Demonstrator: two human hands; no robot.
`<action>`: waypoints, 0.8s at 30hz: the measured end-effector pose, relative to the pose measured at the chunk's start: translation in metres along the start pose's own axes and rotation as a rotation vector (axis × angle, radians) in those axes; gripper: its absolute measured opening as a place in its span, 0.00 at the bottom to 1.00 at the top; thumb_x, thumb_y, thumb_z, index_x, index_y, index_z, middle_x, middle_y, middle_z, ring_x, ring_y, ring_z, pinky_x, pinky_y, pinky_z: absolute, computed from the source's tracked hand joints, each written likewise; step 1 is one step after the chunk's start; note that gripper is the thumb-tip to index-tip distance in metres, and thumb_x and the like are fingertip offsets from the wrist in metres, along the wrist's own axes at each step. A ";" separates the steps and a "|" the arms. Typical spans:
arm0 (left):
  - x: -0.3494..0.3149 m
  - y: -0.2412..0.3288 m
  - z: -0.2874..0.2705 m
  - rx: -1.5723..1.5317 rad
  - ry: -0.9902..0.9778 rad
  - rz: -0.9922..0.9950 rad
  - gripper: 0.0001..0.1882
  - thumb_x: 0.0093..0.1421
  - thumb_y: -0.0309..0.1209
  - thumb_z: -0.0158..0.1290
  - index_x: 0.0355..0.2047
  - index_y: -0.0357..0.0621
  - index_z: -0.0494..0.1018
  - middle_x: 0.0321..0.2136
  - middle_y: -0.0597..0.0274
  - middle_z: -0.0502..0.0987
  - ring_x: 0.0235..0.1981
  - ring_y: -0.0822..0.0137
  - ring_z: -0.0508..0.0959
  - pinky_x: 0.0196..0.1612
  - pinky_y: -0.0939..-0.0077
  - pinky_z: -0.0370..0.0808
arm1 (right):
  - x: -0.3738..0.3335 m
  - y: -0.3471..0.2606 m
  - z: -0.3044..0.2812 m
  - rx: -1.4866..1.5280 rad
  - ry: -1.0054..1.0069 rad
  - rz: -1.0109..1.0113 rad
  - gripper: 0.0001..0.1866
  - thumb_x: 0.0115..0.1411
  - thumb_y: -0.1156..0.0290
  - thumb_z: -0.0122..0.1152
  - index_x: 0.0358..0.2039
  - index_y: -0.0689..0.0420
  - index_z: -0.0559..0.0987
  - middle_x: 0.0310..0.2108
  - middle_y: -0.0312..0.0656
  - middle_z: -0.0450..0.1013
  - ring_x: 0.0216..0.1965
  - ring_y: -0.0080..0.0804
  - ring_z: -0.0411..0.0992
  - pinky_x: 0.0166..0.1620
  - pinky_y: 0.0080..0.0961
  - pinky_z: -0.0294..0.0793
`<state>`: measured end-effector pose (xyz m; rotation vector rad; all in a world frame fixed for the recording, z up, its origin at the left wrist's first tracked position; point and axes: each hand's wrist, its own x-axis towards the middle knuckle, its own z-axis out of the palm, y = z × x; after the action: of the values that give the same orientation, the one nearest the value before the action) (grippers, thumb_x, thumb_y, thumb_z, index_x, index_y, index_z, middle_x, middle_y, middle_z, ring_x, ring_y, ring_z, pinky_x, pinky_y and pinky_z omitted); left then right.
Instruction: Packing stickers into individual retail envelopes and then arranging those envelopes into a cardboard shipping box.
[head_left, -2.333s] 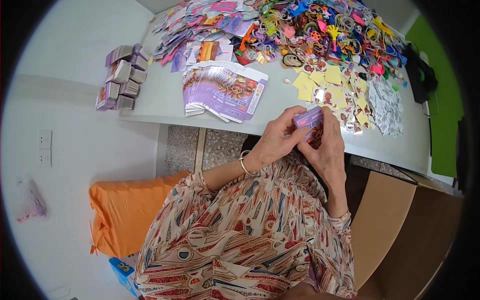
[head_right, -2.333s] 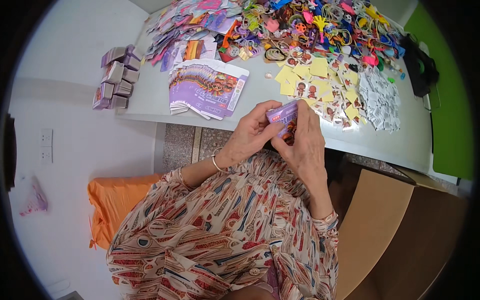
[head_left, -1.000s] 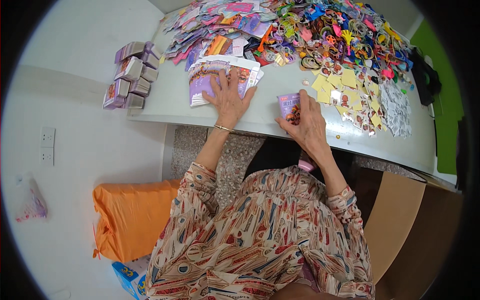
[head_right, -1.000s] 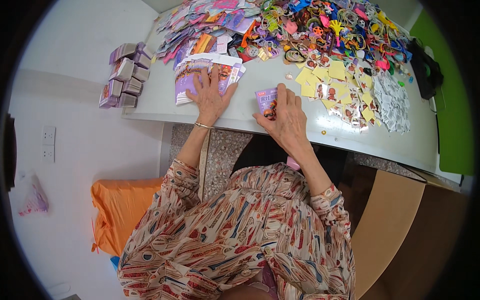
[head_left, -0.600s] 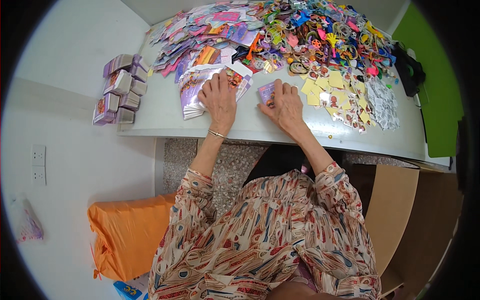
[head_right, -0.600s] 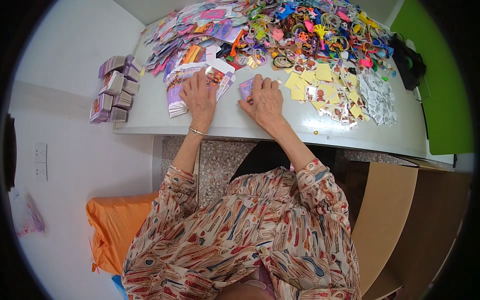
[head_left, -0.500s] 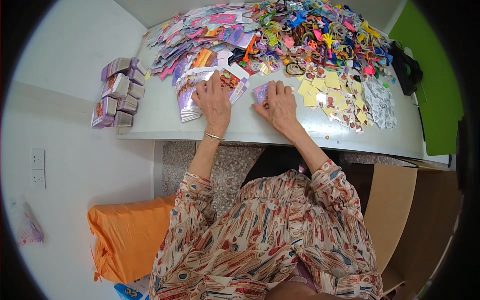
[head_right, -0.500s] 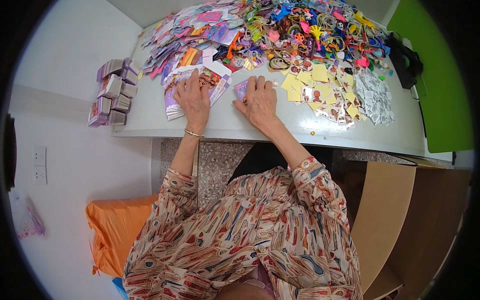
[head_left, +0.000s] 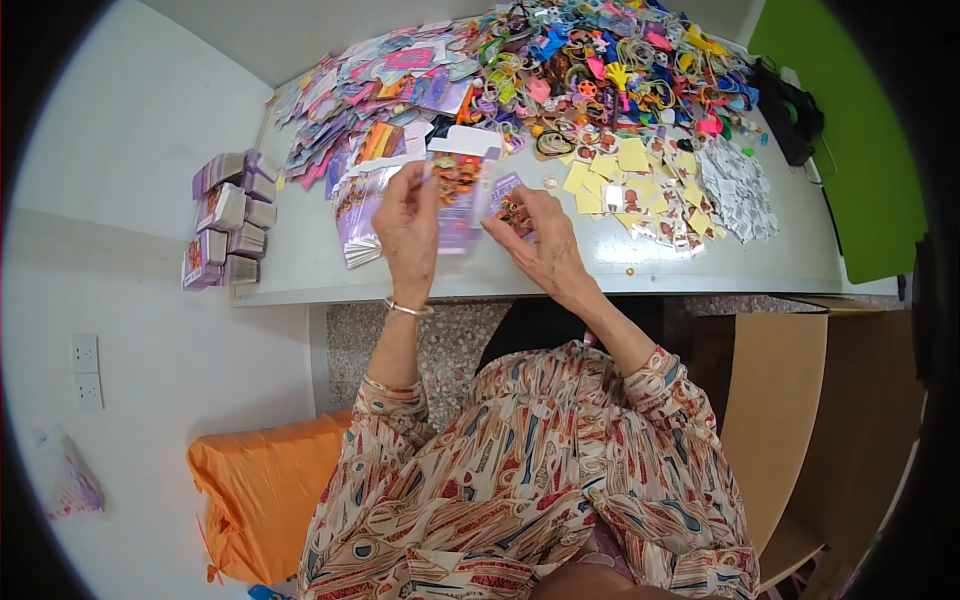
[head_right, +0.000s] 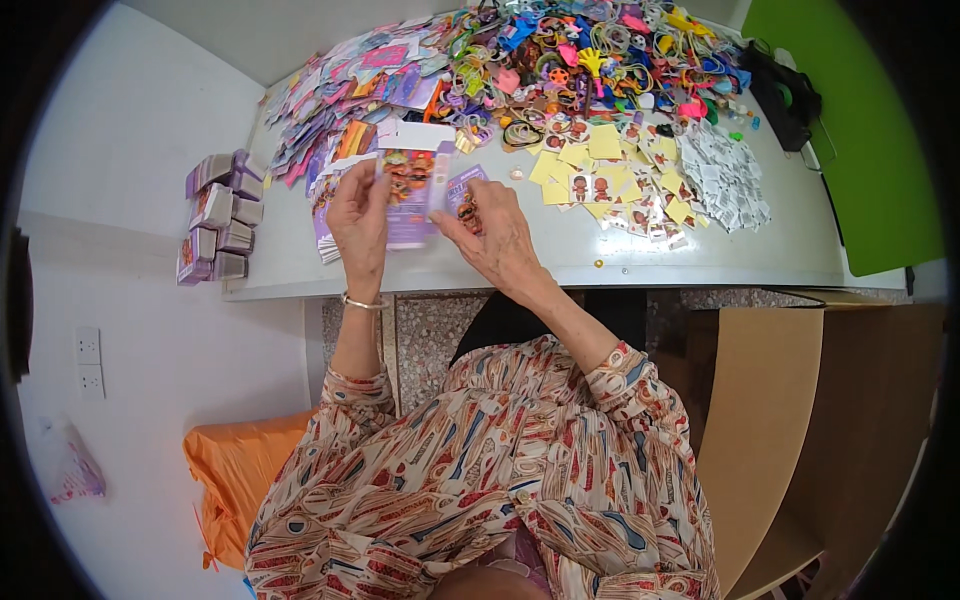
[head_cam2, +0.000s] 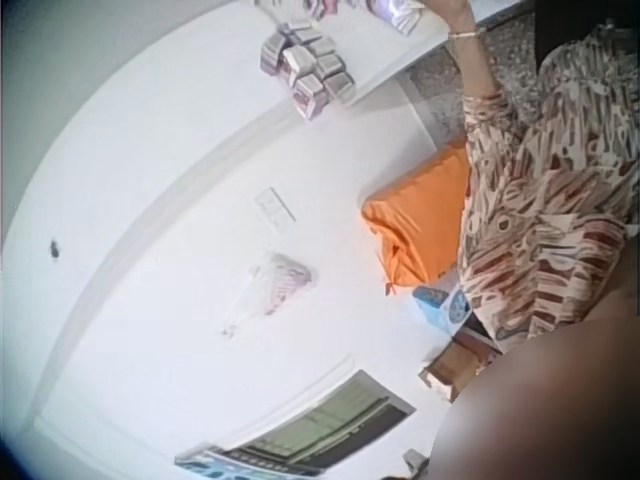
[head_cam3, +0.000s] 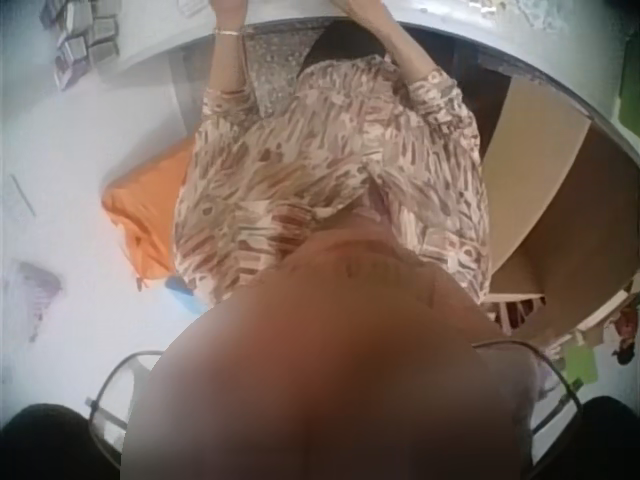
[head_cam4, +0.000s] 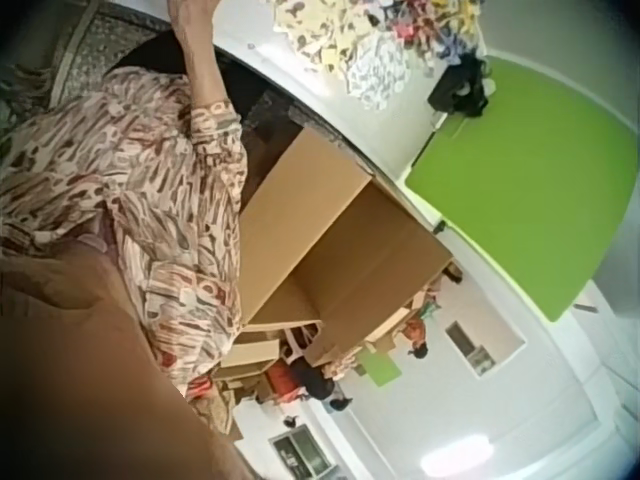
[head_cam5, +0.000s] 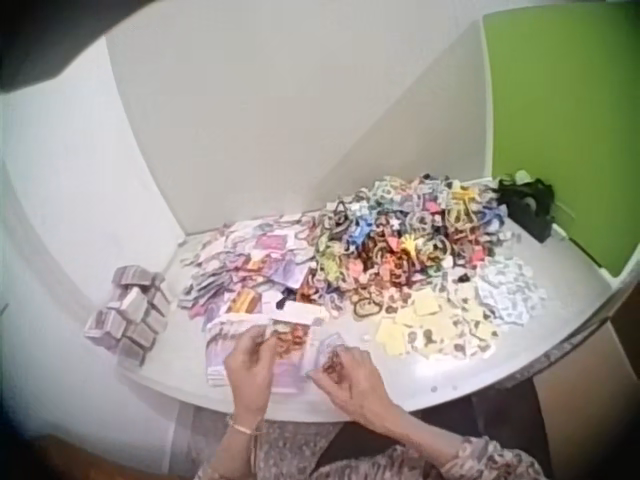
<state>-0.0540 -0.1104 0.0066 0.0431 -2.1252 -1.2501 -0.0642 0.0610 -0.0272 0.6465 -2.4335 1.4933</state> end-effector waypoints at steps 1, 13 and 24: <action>-0.003 0.008 0.006 -0.305 -0.075 -0.185 0.10 0.61 0.22 0.53 0.43 0.35 0.72 0.32 0.61 0.78 0.28 0.72 0.77 0.32 0.79 0.73 | -0.001 0.000 -0.002 0.127 -0.034 0.139 0.33 0.52 0.57 0.70 0.48 0.69 0.69 0.39 0.52 0.72 0.37 0.40 0.72 0.39 0.33 0.73; -0.050 0.045 0.044 -0.700 -0.560 -0.661 0.06 0.59 0.22 0.56 0.34 0.40 0.69 0.28 0.65 0.76 0.29 0.77 0.77 0.31 0.84 0.78 | -0.032 0.007 -0.067 0.013 -0.013 0.296 0.48 0.37 0.49 0.76 0.47 0.69 0.61 0.40 0.58 0.72 0.41 0.48 0.74 0.43 0.36 0.74; -0.076 0.039 0.075 -0.623 -0.438 -0.349 0.30 0.59 0.20 0.56 0.60 0.35 0.58 0.50 0.53 0.70 0.43 0.70 0.77 0.46 0.78 0.75 | -0.041 0.032 -0.089 0.148 -0.105 0.409 0.33 0.39 0.58 0.76 0.38 0.65 0.70 0.30 0.48 0.76 0.31 0.28 0.75 0.35 0.26 0.75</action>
<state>-0.0253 -0.0059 -0.0267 -0.1487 -2.0232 -2.2563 -0.0473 0.1626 -0.0273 0.2635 -2.6717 1.8446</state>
